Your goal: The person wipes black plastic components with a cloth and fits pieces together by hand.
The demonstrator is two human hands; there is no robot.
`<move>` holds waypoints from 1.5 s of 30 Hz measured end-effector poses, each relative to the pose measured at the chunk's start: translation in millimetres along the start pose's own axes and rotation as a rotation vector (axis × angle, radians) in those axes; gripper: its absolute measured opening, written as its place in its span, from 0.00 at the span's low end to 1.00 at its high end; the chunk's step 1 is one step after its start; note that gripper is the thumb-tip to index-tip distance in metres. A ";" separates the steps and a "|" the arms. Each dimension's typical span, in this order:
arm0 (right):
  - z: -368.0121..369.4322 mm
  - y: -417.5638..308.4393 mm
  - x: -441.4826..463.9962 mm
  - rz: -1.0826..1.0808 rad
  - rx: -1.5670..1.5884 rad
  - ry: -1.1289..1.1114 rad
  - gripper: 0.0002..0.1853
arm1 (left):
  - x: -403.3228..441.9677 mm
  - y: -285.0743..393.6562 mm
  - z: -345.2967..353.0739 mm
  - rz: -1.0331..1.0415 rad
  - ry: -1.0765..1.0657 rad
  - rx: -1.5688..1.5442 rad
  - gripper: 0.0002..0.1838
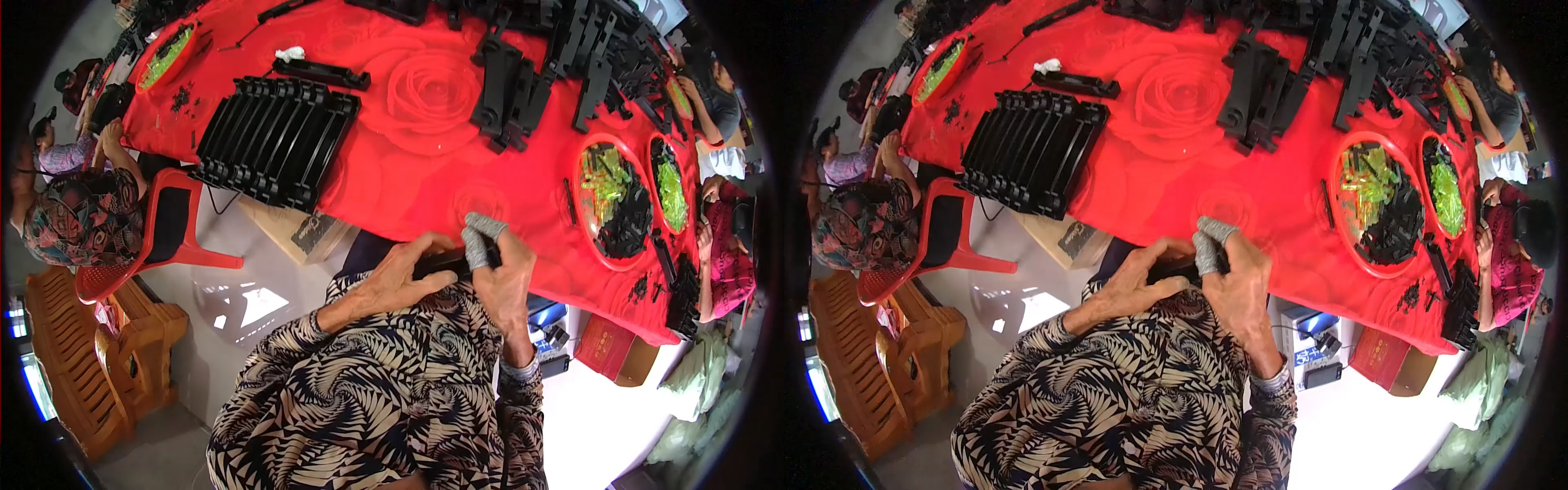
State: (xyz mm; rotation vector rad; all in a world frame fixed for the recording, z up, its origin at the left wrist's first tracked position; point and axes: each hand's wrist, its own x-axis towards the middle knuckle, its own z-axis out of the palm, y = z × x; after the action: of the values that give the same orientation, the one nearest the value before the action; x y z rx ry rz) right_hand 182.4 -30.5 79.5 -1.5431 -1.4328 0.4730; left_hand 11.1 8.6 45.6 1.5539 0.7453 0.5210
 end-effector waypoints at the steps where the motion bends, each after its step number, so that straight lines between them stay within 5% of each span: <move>1: -2.3 4.0 0.9 0.023 0.011 0.002 0.09 | -0.3 5.0 -2.4 0.064 -0.028 -0.007 0.26; 5: -12.5 8.1 4.6 0.269 0.144 0.116 0.08 | -5.1 16.2 -21.5 -0.056 -0.065 0.058 0.29; 12: -24.3 5.2 4.9 0.413 0.224 0.140 0.11 | -9.5 8.1 -27.7 -0.126 0.105 -0.051 0.17; 21: -20.3 3.8 6.7 0.392 0.290 0.131 0.20 | -8.8 -2.0 -25.9 -0.160 0.088 -0.082 0.16; 28: -20.3 1.9 4.8 0.414 0.289 0.102 0.19 | -6.4 -13.1 -19.1 0.024 0.145 -0.051 0.13; 34: -17.1 -10.6 4.3 0.366 0.213 0.122 0.17 | -9.4 -7.2 -18.1 -0.133 0.089 -0.053 0.13; 45: -16.8 -11.7 4.5 0.386 0.140 0.107 0.16 | -10.5 -11.8 -11.0 -0.115 0.084 -0.078 0.14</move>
State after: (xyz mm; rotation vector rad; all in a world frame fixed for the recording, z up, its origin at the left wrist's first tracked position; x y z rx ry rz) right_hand 190.4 -34.1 98.6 -1.7073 -0.9992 0.6930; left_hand -5.7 8.9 36.3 1.4150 0.8632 0.5263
